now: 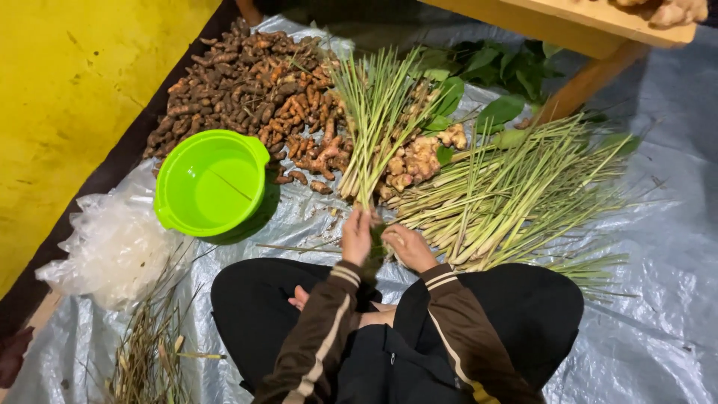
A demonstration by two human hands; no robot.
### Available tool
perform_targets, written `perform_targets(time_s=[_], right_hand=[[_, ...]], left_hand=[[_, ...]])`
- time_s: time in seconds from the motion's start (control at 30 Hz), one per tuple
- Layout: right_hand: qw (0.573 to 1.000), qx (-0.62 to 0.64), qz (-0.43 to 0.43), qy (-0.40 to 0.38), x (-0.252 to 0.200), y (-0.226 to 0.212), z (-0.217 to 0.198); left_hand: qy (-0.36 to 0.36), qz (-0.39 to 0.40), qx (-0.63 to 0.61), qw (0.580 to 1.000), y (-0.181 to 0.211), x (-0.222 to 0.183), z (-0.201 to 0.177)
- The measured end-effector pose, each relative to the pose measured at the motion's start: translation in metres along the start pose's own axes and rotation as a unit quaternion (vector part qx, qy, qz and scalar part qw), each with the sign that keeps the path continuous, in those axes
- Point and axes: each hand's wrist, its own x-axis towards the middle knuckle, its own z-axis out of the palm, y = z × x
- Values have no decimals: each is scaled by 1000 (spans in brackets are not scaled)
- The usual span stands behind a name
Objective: Sorting and tying lemongrass stalks into bundles on the floor alongside other agricultural products.
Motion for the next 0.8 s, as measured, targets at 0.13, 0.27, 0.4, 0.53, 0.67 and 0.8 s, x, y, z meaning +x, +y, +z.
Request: perform_targets(time_s=[0.13, 0.27, 0.4, 0.53, 0.67, 0.8], right_hand=[[991, 33, 81, 96, 2, -4, -15], [914, 184, 144, 331, 2, -26, -38], [814, 293, 172, 470, 1, -40, -60], [765, 362, 176, 503, 14, 11, -71], [746, 399, 152, 512, 10, 48, -98], [766, 425, 81, 475, 0, 35, -131]], left_hand=[[12, 82, 131, 988, 4, 66, -10], [2, 104, 304, 947, -19, 114, -10], [-45, 82, 364, 927, -26, 117, -8], [-49, 90, 369, 924, -36, 112, -8], [-17, 168, 408, 897, -32, 95, -5], [-12, 235, 330, 914, -19, 66, 24]])
